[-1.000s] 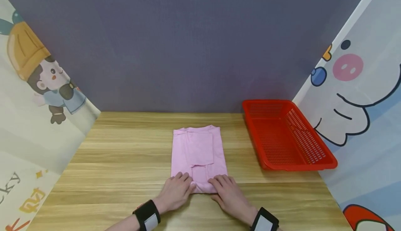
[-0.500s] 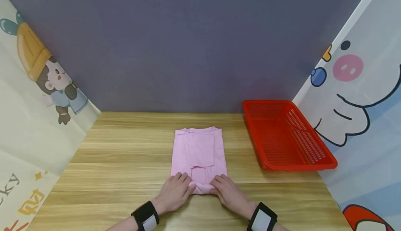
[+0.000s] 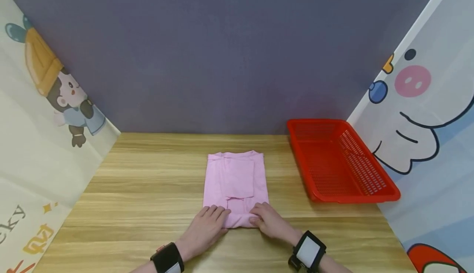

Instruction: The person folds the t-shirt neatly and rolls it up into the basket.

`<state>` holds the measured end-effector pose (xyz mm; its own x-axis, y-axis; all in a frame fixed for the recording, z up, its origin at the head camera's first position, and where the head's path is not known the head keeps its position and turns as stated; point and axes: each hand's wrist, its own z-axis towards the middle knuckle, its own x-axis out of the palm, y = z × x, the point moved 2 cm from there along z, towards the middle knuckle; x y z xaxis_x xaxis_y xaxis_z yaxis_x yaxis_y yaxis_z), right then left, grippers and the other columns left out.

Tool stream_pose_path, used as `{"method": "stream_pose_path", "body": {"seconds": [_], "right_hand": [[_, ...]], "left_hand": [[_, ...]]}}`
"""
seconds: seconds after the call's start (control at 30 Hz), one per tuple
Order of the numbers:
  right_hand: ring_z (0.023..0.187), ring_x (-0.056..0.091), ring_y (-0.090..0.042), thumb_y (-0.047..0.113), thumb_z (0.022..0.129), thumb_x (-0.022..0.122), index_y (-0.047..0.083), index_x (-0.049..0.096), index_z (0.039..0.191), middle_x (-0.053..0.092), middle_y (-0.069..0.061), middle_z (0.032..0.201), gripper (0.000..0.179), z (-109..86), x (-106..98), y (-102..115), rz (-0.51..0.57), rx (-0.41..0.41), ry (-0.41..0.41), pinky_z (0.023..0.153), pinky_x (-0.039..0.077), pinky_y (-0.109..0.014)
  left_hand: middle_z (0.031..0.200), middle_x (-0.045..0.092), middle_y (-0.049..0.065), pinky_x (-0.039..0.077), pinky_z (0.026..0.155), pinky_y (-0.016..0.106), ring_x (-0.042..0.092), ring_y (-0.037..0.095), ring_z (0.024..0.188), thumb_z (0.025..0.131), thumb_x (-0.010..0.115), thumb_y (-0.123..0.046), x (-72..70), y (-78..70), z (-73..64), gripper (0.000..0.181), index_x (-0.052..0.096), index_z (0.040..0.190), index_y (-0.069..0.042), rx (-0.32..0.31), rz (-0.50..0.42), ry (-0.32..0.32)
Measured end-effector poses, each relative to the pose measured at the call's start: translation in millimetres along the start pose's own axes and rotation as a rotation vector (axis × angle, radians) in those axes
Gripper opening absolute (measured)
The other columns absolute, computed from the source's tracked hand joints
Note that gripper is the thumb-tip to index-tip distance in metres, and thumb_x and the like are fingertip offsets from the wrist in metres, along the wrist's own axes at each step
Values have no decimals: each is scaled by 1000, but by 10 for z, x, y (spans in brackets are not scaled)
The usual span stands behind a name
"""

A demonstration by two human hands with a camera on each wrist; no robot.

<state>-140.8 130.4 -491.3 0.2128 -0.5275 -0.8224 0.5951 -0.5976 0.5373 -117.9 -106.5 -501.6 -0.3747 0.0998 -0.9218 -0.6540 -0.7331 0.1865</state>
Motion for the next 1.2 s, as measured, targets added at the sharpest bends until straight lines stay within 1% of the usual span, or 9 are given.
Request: {"method": "stream_pose_path", "body": {"seconds": [0.17,0.23,0.33,0.47,0.53,0.63,0.8,1.0,1.2], "right_hand": [[80,44,-5,17,96,64,12,69,87,58,4,82,12,53,-23,-41,77,56,72,71,38,-22],[80,43,-4,17,96,64,12,69,87,58,5,82,12,56,-21,-40,81,69,74,71,37,-22],[79,44,-6,17,96,64,12,70,88,60,4,83,11,38,-18,-13,23,44,49,71,37,-23],[84,48,-11,20,95,65,11,70,96,61,4,89,10,-27,-5,59,-129,8,26,75,41,-27],[90,49,-13,24,94,68,12,69,102,60,5,94,15,-74,15,89,-195,13,30,81,43,-31],[99,51,-14,28,88,75,13,67,111,59,5,103,29,-144,60,113,-268,17,10,89,46,-37],[106,53,-16,28,83,80,14,64,120,60,3,109,42,-178,157,112,-390,-25,-110,94,48,-41],[102,54,-16,26,78,83,15,59,122,59,3,106,51,-151,230,137,-474,-87,-209,88,49,-35],[96,53,-15,25,82,79,15,60,112,58,4,101,36,-110,256,142,-453,-77,-213,84,48,-31]], "left_hand": [[105,62,-4,49,79,27,58,13,93,88,73,-45,3,-9,12,45,63,119,-15,-4,11,-14],[99,62,-4,48,75,27,57,13,89,88,73,-44,11,-9,20,40,64,113,-15,-11,9,-19],[91,60,-4,46,71,26,55,13,83,87,74,-42,17,-11,41,34,64,104,-15,-17,1,-51],[83,54,-4,41,66,25,53,13,77,87,73,-41,3,-23,72,30,61,94,-15,-29,-2,-71],[81,53,-5,39,64,24,52,13,75,89,70,-41,-2,-30,87,28,59,92,-15,-37,-7,-47],[80,53,-4,37,63,23,51,13,74,93,64,-41,-2,-34,110,26,59,91,-15,-56,-28,24],[82,56,-3,38,62,24,52,14,73,98,58,-40,20,-11,146,27,59,92,-14,-89,-80,111],[82,54,-4,34,60,22,50,13,75,99,55,-43,58,15,153,29,57,90,-15,-85,-67,104],[87,50,-3,36,61,24,49,14,82,101,50,-45,98,32,165,32,56,87,-16,-97,-70,110]]}}
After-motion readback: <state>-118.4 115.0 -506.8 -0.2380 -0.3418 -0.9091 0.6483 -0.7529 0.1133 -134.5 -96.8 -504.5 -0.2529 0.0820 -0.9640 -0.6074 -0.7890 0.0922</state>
